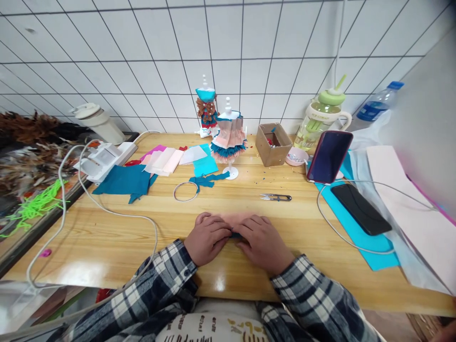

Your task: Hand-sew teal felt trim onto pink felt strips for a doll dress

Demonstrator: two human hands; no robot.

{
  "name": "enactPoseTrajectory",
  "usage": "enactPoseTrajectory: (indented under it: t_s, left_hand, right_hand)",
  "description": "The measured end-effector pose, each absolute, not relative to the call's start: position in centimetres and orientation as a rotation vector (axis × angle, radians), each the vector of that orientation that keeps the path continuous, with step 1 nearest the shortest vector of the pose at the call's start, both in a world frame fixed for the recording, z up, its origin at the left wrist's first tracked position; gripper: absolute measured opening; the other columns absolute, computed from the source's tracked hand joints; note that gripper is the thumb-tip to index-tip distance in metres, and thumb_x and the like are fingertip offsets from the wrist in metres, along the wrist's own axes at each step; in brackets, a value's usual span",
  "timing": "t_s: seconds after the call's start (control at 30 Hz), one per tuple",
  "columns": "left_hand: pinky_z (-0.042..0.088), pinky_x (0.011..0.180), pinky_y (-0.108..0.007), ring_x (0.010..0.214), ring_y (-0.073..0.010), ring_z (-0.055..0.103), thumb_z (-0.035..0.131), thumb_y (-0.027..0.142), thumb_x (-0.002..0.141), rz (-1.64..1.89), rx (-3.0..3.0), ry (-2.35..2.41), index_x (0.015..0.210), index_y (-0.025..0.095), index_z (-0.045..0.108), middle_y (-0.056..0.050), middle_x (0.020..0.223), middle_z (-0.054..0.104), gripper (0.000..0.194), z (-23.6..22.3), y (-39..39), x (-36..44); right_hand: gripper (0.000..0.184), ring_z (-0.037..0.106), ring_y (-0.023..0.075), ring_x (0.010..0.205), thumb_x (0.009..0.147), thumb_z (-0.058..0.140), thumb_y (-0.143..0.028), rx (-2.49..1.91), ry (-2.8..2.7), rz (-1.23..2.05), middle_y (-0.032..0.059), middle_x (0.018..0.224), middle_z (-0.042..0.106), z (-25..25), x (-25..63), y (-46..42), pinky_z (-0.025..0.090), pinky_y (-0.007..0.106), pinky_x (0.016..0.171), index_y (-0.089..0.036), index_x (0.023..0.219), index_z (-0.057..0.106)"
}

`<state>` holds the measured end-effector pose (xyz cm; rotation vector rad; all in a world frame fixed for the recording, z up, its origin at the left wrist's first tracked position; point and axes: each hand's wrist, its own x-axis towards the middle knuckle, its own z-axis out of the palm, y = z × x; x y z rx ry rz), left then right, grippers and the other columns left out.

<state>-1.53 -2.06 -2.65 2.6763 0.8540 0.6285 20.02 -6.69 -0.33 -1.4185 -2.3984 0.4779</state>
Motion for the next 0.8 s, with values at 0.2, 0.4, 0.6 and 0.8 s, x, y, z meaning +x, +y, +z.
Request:
enactPoseTrajectory:
  t_s: [0.2,0.4,0.6,0.8]
  left_hand:
    - [0.030,0.096,-0.042,0.102,-0.0192,0.060,0.053,0.024,0.092,0.612,2.644,0.858,0.099,0.027,0.068,0.000,0.103,0.073,0.017,-2.38,-1.99,-1.45]
    - [0.032,0.092,-0.040,0.101,-0.0187,0.060,0.055,0.024,0.090,0.599,2.631,0.836,0.096,0.025,0.067,0.000,0.103,0.073,0.014,-2.31,-1.77,-1.42]
    - [0.032,0.093,-0.041,0.101,-0.0192,0.059,0.053,0.022,0.090,0.623,2.626,0.823,0.096,0.025,0.067,0.000,0.104,0.073,0.015,-2.52,-1.80,-1.52]
    - [0.032,0.093,-0.041,0.101,-0.0191,0.059,0.052,0.023,0.092,0.593,2.639,0.834,0.094,0.025,0.067,-0.001,0.104,0.073,0.016,-2.45,-1.79,-1.53]
  right_hand:
    - [0.014,0.055,0.0210,0.094,0.091,0.056,-0.029,-1.494,-2.416,0.449,0.0039,0.095,0.067,-1.38,19.81,-6.17,0.035,0.037,0.084,-0.023,0.096,0.067]
    - [0.032,0.056,0.0227,0.101,0.088,0.058,-0.028,-1.493,-2.385,0.490,0.0057,0.109,0.067,-1.29,19.82,-6.31,0.036,0.037,0.090,-0.023,0.119,0.061]
    - [0.035,0.055,0.0225,0.103,0.091,0.052,-0.026,-1.468,-2.395,0.487,0.0036,0.113,0.066,-1.43,19.53,-6.38,0.035,0.037,0.092,-0.029,0.126,0.057]
    - [0.026,0.056,0.0213,0.096,0.094,0.050,-0.027,-1.475,-2.434,0.400,0.0057,0.104,0.067,-1.15,19.21,-6.44,0.033,0.037,0.088,-0.025,0.117,0.061]
